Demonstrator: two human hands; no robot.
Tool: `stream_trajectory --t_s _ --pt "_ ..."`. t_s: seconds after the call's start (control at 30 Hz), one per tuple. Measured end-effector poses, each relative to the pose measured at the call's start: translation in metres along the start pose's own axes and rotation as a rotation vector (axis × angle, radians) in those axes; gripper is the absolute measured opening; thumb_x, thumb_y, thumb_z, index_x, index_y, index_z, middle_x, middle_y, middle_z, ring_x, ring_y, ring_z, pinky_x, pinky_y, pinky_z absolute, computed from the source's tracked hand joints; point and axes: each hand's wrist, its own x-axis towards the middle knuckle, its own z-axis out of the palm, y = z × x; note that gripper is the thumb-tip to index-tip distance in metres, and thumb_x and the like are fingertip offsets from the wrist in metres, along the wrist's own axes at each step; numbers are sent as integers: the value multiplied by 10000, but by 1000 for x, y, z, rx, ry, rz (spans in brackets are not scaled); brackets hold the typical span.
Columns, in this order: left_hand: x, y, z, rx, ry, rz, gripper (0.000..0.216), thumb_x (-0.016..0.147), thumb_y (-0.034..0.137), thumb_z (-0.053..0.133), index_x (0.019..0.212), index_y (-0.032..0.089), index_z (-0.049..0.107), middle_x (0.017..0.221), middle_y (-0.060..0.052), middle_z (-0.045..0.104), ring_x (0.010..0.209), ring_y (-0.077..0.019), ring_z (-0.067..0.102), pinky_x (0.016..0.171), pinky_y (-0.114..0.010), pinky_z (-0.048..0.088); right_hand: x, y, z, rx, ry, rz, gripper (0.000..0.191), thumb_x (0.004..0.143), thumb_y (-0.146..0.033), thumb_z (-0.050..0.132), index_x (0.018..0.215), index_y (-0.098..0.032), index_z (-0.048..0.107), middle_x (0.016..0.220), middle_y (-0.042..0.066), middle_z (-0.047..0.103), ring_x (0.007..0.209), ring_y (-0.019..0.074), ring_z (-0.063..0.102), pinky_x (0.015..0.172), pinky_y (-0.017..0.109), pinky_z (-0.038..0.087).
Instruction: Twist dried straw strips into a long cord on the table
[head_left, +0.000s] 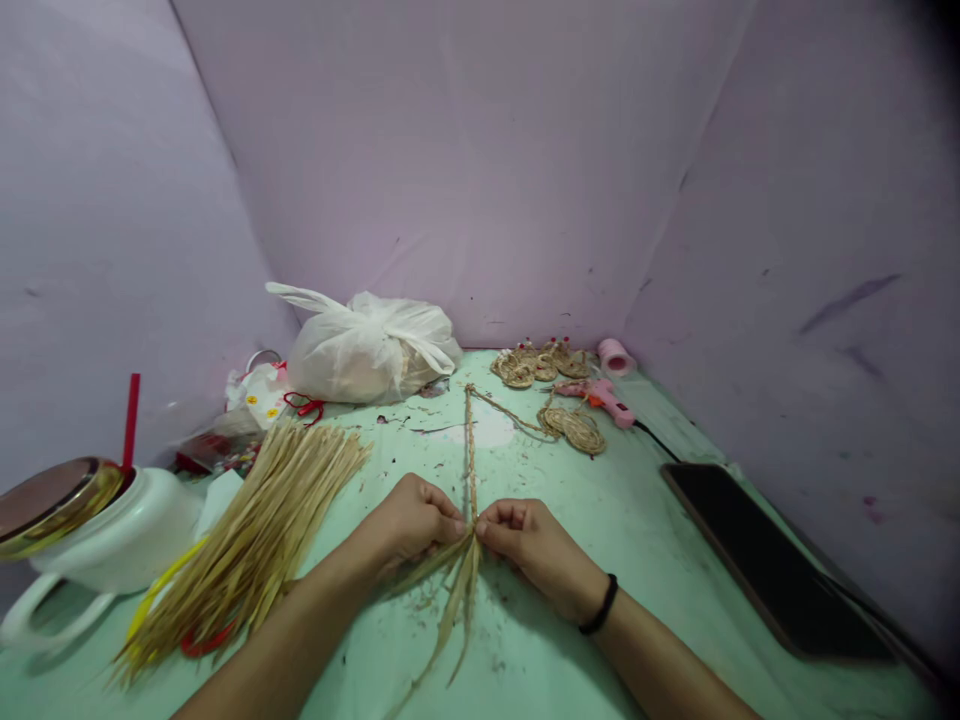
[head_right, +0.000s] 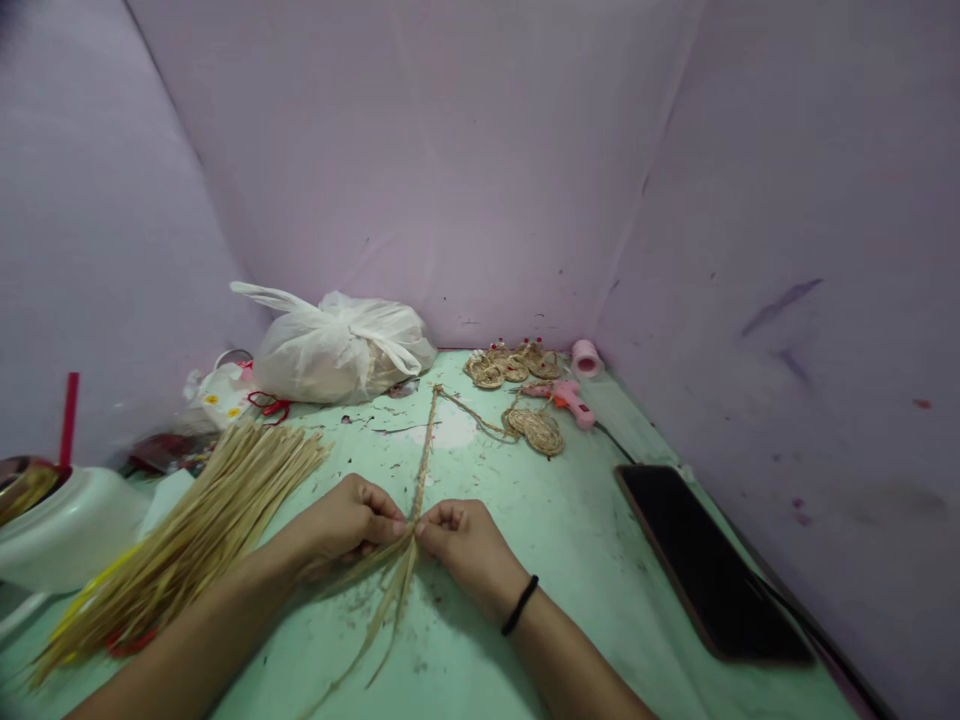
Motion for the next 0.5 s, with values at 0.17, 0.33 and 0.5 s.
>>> stream_trajectory --t_s 0.17,0.33,0.5 --pt "-4 1 3 37 -16 -31 116 584 214 567 540 108 581 307 50 379 270 -38 263 315 -180 177 2 3 0 22 -3 -26 115 625 -218 556 566 -125 520 436 -55 440 394 28 290 408 197 171" --pt "-3 2 4 16 -56 -42 128 580 202 554 494 106 550 330 6 457 263 -57 327 306 -187 247 4 7 0 67 -1 -25 116 614 -215 571 558 -129 517 430 -57 440 400 29 304 412 196 180" --pt "-1 3 6 -18 -83 -34 136 555 205 576 468 112 526 338 -8 469 287 -75 383 300 -184 264 5 9 -1 83 -6 -39 110 606 -202 586 554 -132 520 429 -54 448 403 33 318 415 201 186"
